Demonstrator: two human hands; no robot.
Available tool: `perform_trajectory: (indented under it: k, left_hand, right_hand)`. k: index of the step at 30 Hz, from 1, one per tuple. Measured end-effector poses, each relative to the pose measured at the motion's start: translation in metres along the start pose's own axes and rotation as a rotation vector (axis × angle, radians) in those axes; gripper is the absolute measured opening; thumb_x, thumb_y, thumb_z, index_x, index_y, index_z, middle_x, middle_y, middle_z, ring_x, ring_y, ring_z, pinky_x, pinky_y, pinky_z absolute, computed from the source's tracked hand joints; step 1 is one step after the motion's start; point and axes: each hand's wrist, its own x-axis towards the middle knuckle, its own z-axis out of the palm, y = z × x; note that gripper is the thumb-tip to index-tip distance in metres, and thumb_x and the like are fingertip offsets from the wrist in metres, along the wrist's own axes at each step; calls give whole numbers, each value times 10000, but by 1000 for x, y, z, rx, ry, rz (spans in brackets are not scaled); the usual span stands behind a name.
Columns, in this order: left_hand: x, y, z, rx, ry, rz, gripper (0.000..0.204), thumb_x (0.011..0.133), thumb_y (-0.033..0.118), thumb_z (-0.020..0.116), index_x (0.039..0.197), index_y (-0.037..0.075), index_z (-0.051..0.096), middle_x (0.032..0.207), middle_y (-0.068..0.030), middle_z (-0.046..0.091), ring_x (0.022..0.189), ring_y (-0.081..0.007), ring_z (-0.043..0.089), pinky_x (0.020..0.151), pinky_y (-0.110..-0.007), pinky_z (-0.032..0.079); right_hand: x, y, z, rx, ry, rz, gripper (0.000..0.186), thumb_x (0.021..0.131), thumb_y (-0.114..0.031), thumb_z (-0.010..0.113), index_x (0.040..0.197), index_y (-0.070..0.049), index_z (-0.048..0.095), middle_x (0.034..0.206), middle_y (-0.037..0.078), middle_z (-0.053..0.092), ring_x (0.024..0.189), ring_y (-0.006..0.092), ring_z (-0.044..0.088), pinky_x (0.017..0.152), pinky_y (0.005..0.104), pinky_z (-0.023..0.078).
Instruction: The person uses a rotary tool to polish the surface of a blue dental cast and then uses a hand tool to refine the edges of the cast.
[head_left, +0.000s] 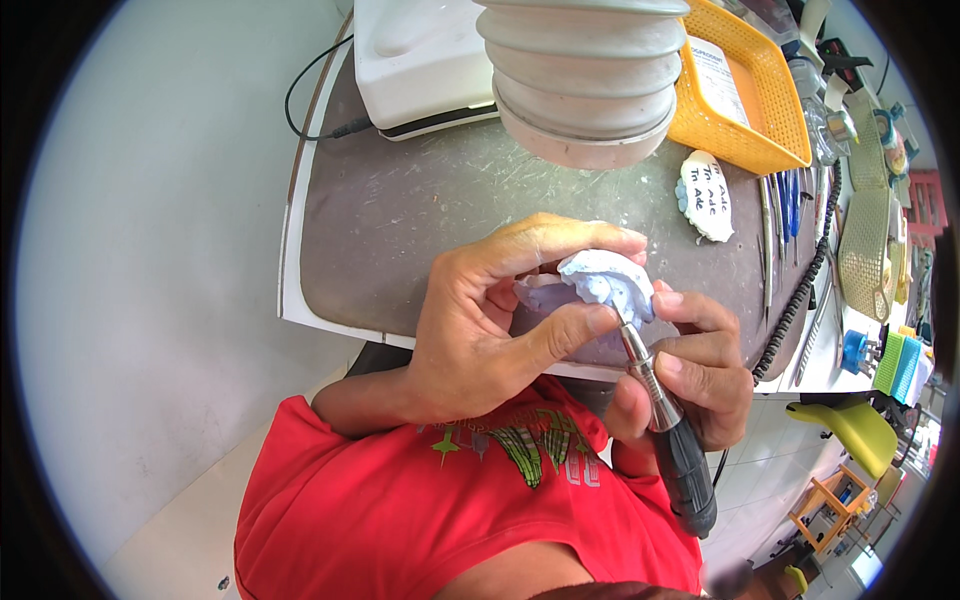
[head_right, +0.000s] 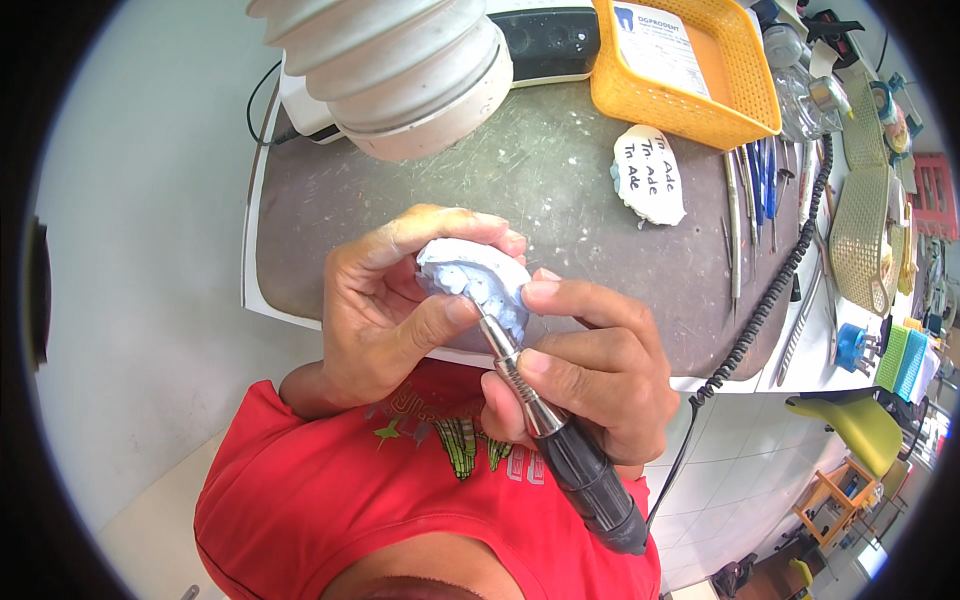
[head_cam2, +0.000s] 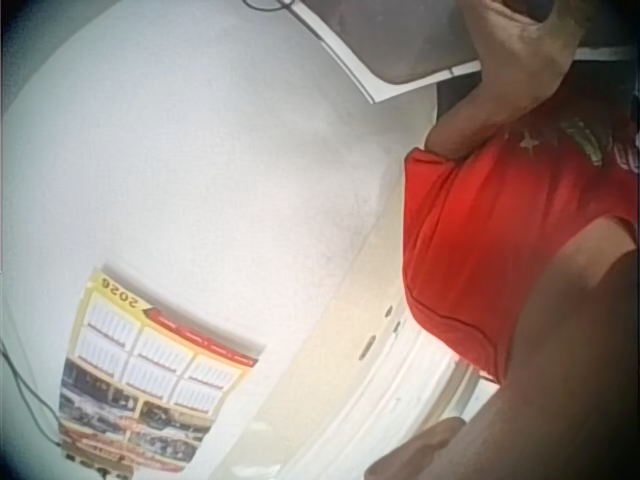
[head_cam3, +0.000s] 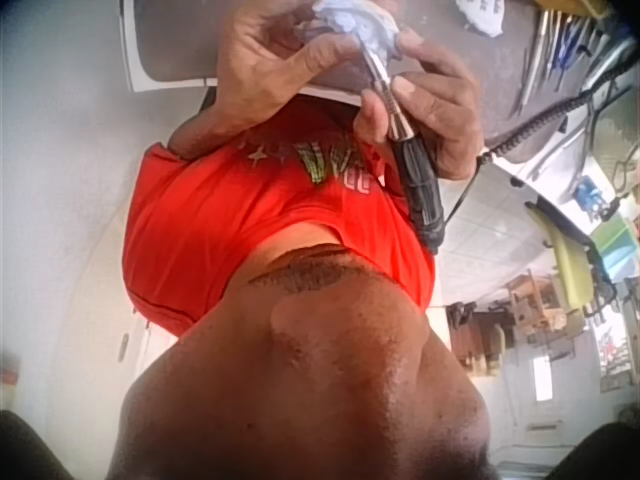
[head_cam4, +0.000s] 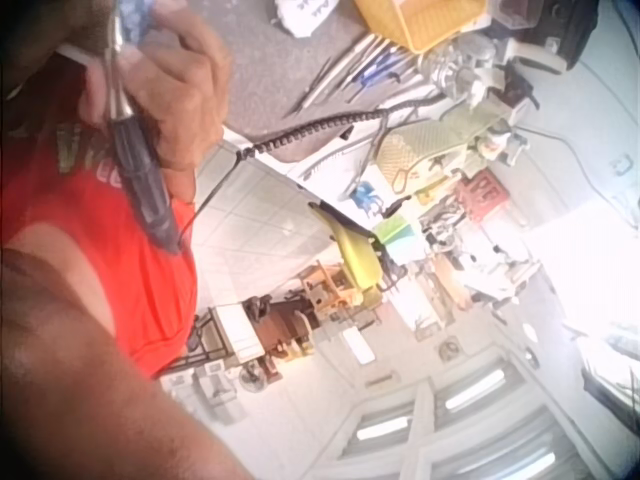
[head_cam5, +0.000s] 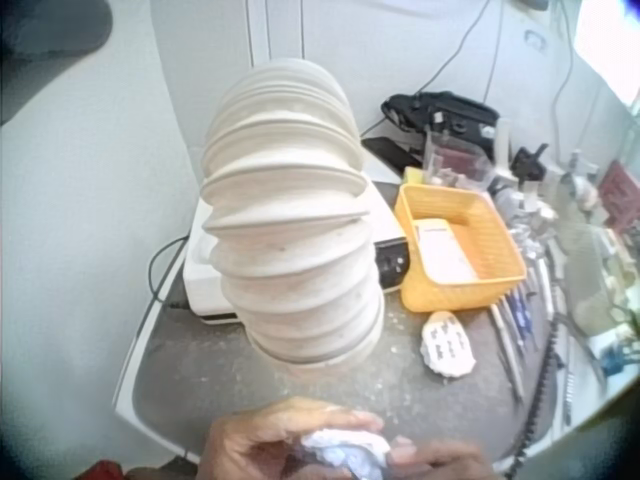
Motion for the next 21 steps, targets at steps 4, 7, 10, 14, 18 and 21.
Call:
perform_trajectory:
  k: [4, 7, 10, 14, 18, 21]
  left_hand:
    - [1, 0, 0, 14, 3, 7, 379, 856, 40, 671, 1205, -63, 565, 1127, -191, 625, 1075, -254, 615, 934, -379, 500]
    - [1, 1, 0, 16, -1, -5, 388, 855, 48, 676, 1209, -66, 567, 1124, -187, 626, 1073, -251, 615, 932, -370, 500]
    - [1, 2, 1, 9, 6, -13, 399, 855, 63, 685, 1213, -68, 567, 1121, -185, 626, 1073, -247, 616, 931, -362, 500]
    - [1, 2, 1, 6, 10, -24, 411, 856, 76, 691, 1219, -69, 564, 1119, -184, 626, 1073, -246, 616, 930, -360, 501]
    - [2, 3, 1, 21, 0, -23, 418, 856, 77, 692, 1225, -68, 561, 1119, -184, 625, 1073, -244, 616, 931, -357, 499]
    - [2, 4, 0, 25, -5, -25, 419, 855, 75, 690, 1227, -69, 560, 1119, -185, 625, 1071, -243, 616, 931, -356, 497]
  right_hand:
    - [0, 0, -2, -30, -6, -2, 288, 730, -140, 832, 863, -45, 595, 694, 75, 615, 867, 314, 678, 729, 380, 595]
    - [1, 0, -2, -20, -19, -15, 292, 726, -144, 835, 857, -47, 594, 687, 73, 615, 862, 317, 680, 721, 377, 592]
    - [-1, 0, -2, -20, 3, 4, 294, 721, -147, 840, 844, -49, 591, 684, 71, 615, 860, 319, 682, 721, 379, 590]
    - [-1, 1, -3, -22, -6, 11, 298, 715, -149, 844, 838, -49, 591, 682, 71, 616, 864, 319, 681, 717, 379, 587]
    - [-1, 0, -1, -25, 18, 18, 305, 710, -167, 852, 835, -47, 601, 676, 71, 611, 869, 319, 681, 709, 374, 587]
    - [-2, 1, -1, -13, 25, 3, 309, 708, -179, 855, 829, -46, 604, 674, 72, 608, 869, 319, 682, 704, 372, 587]
